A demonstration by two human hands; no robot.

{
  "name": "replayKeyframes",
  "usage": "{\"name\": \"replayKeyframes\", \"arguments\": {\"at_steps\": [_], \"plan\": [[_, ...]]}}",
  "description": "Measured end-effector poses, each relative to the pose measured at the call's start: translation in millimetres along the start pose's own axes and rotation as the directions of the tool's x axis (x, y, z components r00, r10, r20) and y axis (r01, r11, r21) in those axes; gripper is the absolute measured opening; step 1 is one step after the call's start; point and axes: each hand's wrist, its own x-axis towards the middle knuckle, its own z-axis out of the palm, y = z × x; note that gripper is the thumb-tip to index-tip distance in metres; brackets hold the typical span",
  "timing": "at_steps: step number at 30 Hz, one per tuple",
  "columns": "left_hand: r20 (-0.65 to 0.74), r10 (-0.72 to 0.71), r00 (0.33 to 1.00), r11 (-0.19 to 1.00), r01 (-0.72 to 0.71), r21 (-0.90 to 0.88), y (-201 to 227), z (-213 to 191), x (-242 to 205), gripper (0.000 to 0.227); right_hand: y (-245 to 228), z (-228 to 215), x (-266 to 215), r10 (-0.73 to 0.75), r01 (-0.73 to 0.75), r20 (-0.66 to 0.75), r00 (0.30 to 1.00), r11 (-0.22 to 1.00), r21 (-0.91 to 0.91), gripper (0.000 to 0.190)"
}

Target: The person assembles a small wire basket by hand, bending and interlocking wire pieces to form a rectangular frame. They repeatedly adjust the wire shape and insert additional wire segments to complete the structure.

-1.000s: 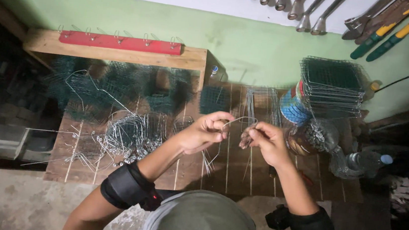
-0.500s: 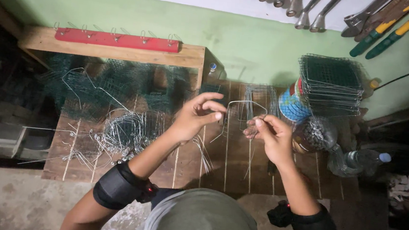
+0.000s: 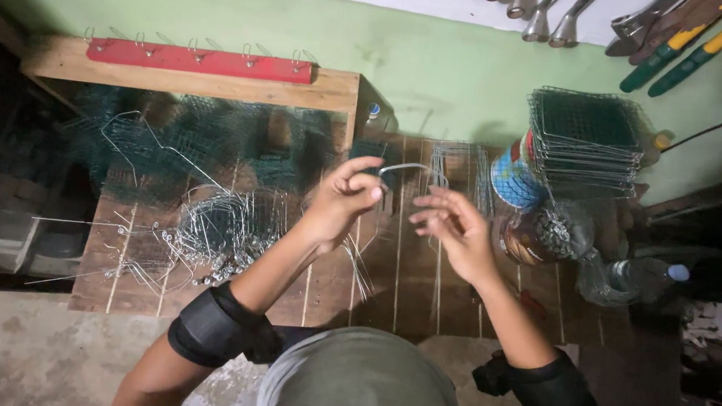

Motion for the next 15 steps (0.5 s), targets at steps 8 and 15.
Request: {"name": "replayKeyframes", "arguments": {"at_steps": [8,15], "plan": [[-0.297,0.084,0.951,0.996,-0.084,0.015,-8.6,-59.6,-6.5,0.029,90.3,-16.1,-11.0,0.25,-0.232,0.064,0.966,0.95,-0.21,0.034],[-0.348,0.256,0.902,0.886,-0.076,0.457,-35.1,-121.4,-16.4,0.025,144.0,-6.0,-10.6,0.373,-0.338,0.136,0.918,0.914,-0.223,0.031]]}}
